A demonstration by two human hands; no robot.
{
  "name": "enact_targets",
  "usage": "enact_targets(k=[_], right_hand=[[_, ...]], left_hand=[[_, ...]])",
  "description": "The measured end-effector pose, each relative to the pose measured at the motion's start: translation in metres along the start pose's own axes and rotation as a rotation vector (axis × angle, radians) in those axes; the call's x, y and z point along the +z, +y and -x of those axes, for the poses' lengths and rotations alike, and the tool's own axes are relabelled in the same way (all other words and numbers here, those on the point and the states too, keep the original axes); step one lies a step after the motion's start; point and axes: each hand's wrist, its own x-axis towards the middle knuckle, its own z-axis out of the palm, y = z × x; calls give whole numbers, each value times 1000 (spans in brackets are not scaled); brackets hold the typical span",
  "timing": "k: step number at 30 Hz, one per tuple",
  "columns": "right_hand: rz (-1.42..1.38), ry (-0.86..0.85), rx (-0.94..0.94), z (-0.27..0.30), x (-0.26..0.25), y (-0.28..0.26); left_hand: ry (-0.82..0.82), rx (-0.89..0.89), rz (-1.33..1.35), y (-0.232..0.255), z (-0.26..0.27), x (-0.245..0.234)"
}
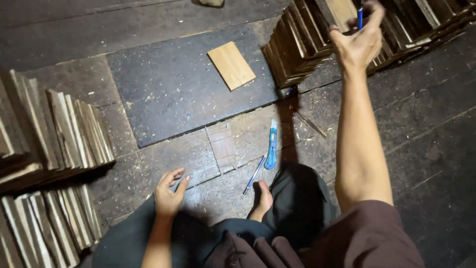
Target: The person sits on the floor and repeatedly marks small rectangular wooden pieces with a blue pen. They pick up a piece, draw lines on it, and place it back down, repeating this process for several pieces.
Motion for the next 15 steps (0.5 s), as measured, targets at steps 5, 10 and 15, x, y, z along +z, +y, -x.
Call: enact_targets(k=[5,10,15], right_hand=[[160,-500,429,-18,-14,-7],[136,-284,439,0,-4,2],[214,47,264,65,-22,-22]], left_hand=[[14,-15,10,7,6,-5],[2,-9,62,10,4,-5],[-8,-8,18,7,-1,-4]])
